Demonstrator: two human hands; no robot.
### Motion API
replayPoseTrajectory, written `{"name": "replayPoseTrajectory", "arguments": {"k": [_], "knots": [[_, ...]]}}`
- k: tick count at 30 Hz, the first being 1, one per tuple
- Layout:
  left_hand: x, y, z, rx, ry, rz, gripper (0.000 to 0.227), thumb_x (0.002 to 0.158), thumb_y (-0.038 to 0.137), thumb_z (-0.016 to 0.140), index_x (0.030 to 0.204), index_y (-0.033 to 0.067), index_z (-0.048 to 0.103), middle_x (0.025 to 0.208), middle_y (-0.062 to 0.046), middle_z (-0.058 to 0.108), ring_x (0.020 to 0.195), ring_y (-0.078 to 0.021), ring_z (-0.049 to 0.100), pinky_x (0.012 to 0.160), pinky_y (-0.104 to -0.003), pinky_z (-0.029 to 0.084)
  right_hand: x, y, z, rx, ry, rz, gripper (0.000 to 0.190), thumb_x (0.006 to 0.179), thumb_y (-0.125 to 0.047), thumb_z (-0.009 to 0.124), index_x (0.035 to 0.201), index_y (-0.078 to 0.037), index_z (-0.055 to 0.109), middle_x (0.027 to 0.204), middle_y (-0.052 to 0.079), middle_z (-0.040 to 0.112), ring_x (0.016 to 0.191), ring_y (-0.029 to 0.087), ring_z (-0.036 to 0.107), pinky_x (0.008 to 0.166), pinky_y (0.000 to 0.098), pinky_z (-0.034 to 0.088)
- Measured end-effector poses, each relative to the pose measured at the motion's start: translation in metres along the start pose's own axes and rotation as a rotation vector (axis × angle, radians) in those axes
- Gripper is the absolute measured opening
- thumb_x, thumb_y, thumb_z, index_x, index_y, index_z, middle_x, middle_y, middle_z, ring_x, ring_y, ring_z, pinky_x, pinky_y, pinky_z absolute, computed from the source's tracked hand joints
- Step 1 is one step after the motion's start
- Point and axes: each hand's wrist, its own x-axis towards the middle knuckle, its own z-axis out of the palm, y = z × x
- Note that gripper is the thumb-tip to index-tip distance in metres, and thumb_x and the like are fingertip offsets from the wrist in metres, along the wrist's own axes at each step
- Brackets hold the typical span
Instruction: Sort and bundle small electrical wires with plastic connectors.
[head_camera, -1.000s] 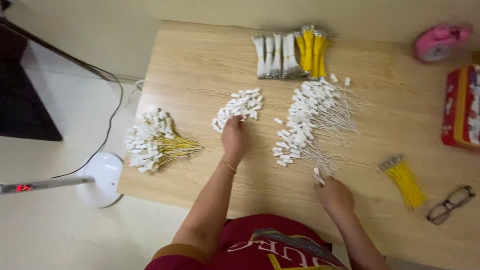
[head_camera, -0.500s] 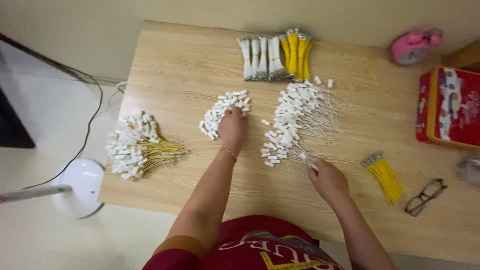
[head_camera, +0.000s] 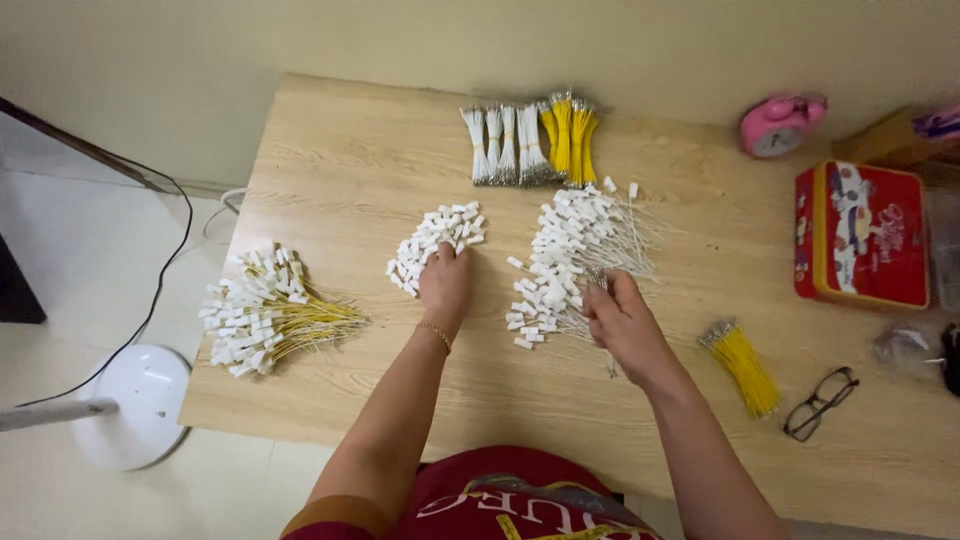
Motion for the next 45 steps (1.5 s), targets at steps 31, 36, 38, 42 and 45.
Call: {"name": "replayPoseTrajectory", "arguments": {"k": [31, 36, 38, 42, 45], "knots": [[-0.056, 0.115, -0.219, -1.825, -0.270, -0.282, 0.018, 0.099, 0.017, 0.071, 0.107, 0.0015, 0.071, 0.087, -0.010, 0.067, 0.070, -0.0173, 0.071, 0.058, -0.024, 0.062, -0.048, -0.070, 0.012, -0.170, 0.070, -0.243, 0.011, 0.093, -0.004, 0.073, 0.102, -0.001, 0.069, 0.067, 0.005, 0.061, 0.065, 0.009, 0.053, 0.059, 0.0242, 0.045], [-0.061, 0.122, -0.218, -1.862, -0.280, -0.295, 0.017, 0.098, 0.016, 0.072, 0.107, 0.0023, 0.071, 0.083, -0.010, 0.068, 0.070, -0.0171, 0.070, 0.058, -0.024, 0.061, -0.048, -0.066, 0.009, -0.109, 0.083, -0.228, 0.014, 0.091, -0.002, 0.074, 0.105, 0.000, 0.073, 0.073, 0.006, 0.066, 0.068, 0.009, 0.054, 0.063, 0.0252, 0.048], [-0.062, 0.123, -0.219, -1.851, -0.295, -0.286, 0.017, 0.098, 0.016, 0.071, 0.107, 0.0022, 0.071, 0.084, -0.011, 0.068, 0.070, -0.0175, 0.071, 0.059, -0.025, 0.062, -0.049, -0.065, 0.008, -0.100, 0.095, -0.232, 0.013, 0.092, -0.002, 0.075, 0.105, 0.000, 0.073, 0.072, 0.006, 0.065, 0.068, 0.010, 0.054, 0.063, 0.0257, 0.047], [-0.062, 0.126, -0.212, -1.910, -0.350, -0.309, 0.019, 0.100, 0.013, 0.067, 0.116, 0.0016, 0.068, 0.091, -0.012, 0.070, 0.075, -0.0192, 0.073, 0.064, -0.028, 0.064, -0.055, -0.067, 0.004, -0.116, 0.119, -0.240, 0.012, 0.091, -0.003, 0.076, 0.104, 0.000, 0.075, 0.071, 0.005, 0.064, 0.069, 0.009, 0.053, 0.063, 0.0254, 0.047], [-0.058, 0.121, -0.226, -2.098, -0.421, -0.356, 0.032, 0.102, 0.012, 0.061, 0.132, 0.0012, 0.059, 0.100, -0.013, 0.072, 0.081, -0.0184, 0.076, 0.071, -0.028, 0.067, -0.060, -0.070, 0.001, -0.182, 0.146, -0.267, 0.013, 0.093, -0.004, 0.073, 0.106, -0.002, 0.076, 0.070, 0.004, 0.061, 0.067, 0.009, 0.053, 0.062, 0.0243, 0.047]]}}
